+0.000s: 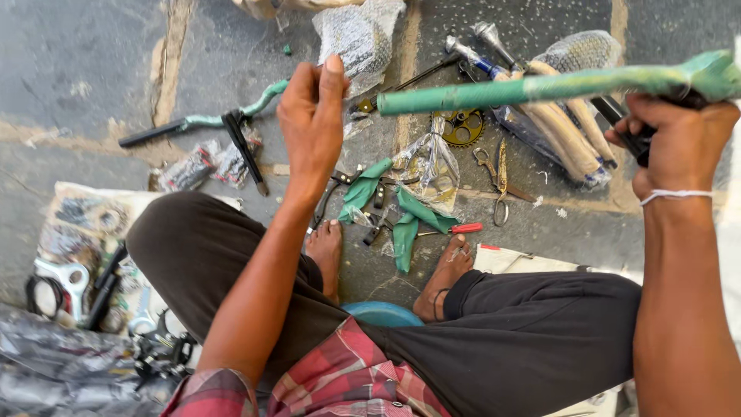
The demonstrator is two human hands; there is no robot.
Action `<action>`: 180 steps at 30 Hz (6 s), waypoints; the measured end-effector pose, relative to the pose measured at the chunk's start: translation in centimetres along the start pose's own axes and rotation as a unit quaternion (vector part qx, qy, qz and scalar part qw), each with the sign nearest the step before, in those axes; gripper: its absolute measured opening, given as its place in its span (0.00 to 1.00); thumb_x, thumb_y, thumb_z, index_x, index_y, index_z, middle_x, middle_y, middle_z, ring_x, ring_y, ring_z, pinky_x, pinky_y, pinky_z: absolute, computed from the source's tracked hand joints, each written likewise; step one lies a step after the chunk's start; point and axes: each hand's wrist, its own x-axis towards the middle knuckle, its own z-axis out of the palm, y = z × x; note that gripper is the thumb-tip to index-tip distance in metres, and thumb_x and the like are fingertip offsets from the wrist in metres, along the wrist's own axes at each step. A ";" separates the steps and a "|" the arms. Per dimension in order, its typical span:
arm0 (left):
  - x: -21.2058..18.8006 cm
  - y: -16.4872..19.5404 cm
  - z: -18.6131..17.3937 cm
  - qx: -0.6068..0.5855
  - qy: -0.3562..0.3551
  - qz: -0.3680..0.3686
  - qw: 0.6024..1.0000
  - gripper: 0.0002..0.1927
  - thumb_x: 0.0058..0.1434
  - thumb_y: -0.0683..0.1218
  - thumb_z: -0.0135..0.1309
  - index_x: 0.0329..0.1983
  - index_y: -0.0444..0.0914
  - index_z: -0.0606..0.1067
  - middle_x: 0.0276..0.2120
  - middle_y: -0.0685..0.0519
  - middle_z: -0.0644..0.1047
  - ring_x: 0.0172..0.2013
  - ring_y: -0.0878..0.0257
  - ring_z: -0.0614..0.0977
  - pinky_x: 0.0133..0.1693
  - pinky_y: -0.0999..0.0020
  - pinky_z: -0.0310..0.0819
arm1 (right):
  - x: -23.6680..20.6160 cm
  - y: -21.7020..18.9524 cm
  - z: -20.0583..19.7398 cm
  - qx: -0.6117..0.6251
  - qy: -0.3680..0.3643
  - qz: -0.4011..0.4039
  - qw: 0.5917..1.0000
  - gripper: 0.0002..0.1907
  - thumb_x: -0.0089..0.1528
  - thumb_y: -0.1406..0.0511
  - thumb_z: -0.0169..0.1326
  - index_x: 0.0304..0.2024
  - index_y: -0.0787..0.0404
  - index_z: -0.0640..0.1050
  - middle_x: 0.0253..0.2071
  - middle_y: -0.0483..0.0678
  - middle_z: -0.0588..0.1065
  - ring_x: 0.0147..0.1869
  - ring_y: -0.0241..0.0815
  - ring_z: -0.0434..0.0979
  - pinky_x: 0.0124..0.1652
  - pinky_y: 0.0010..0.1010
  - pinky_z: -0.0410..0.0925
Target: The person sits on the ground and assembles a bicycle handlebar. They wrap green tape around the handlebar, attach brake levers using a screwdriver, and install handlebar grips. The person uses a knife to trim the tape and a screwdriver to tighten the levers.
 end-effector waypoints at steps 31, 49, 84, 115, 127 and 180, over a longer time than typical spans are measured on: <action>-3.7 -3.6 4.4 0.037 -0.378 0.086 0.921 0.20 0.66 0.47 0.56 0.60 0.36 0.76 0.40 0.45 0.80 0.38 0.52 0.79 0.41 0.56 0.73 | -0.4 0.8 0.1 -0.173 0.011 0.046 0.984 0.07 0.60 0.78 0.61 0.36 0.66 0.77 0.28 0.46 0.75 0.26 0.35 0.73 0.26 0.26 0.67; -4.1 -2.3 4.4 -0.348 -0.175 -0.084 0.917 0.13 0.61 0.36 0.63 0.49 0.33 0.78 0.41 0.51 0.82 0.37 0.67 0.82 0.43 0.70 0.81 | -1.2 -1.0 1.6 -0.149 0.043 0.109 0.982 0.03 0.64 0.72 0.61 0.37 0.63 0.78 0.26 0.45 0.72 0.26 0.33 0.74 0.27 0.32 0.76; -2.1 -0.5 4.2 -0.385 -0.193 -0.150 0.890 0.13 0.61 0.37 0.58 0.50 0.35 0.77 0.37 0.47 0.83 0.34 0.59 0.87 0.35 0.64 0.86 | -1.9 -2.0 3.2 -0.005 0.002 0.127 0.992 0.02 0.67 0.72 0.58 0.38 0.62 0.78 0.25 0.44 0.71 0.29 0.36 0.76 0.33 0.44 0.81; -8.3 2.0 5.2 0.278 -0.039 0.361 0.890 0.37 0.44 0.48 0.56 0.62 0.45 0.67 0.59 0.43 0.71 0.59 0.47 0.74 0.57 0.51 0.70 | -0.6 -1.1 2.3 0.000 0.123 0.048 0.991 0.04 0.68 0.69 0.58 0.37 0.61 0.79 0.22 0.44 0.69 0.25 0.39 0.75 0.28 0.45 0.78; -4.3 5.7 4.3 0.125 -0.151 0.306 0.932 0.15 0.61 0.41 0.62 0.49 0.36 0.73 0.41 0.48 0.71 0.44 0.52 0.74 0.47 0.54 0.69 | -1.7 0.2 4.9 -0.105 -0.019 -0.181 0.978 0.08 0.59 0.83 0.54 0.38 0.70 0.77 0.35 0.50 0.78 0.34 0.39 0.80 0.39 0.30 0.78; -9.8 -0.6 8.2 0.173 -0.203 0.245 0.932 0.22 0.73 0.55 0.53 0.63 0.38 0.73 0.54 0.41 0.78 0.54 0.48 0.81 0.56 0.53 0.77 | -1.8 1.4 9.2 -0.105 -0.116 0.247 0.956 0.07 0.62 0.62 0.57 0.41 0.54 0.74 0.29 0.39 0.72 0.31 0.32 0.76 0.21 0.33 0.71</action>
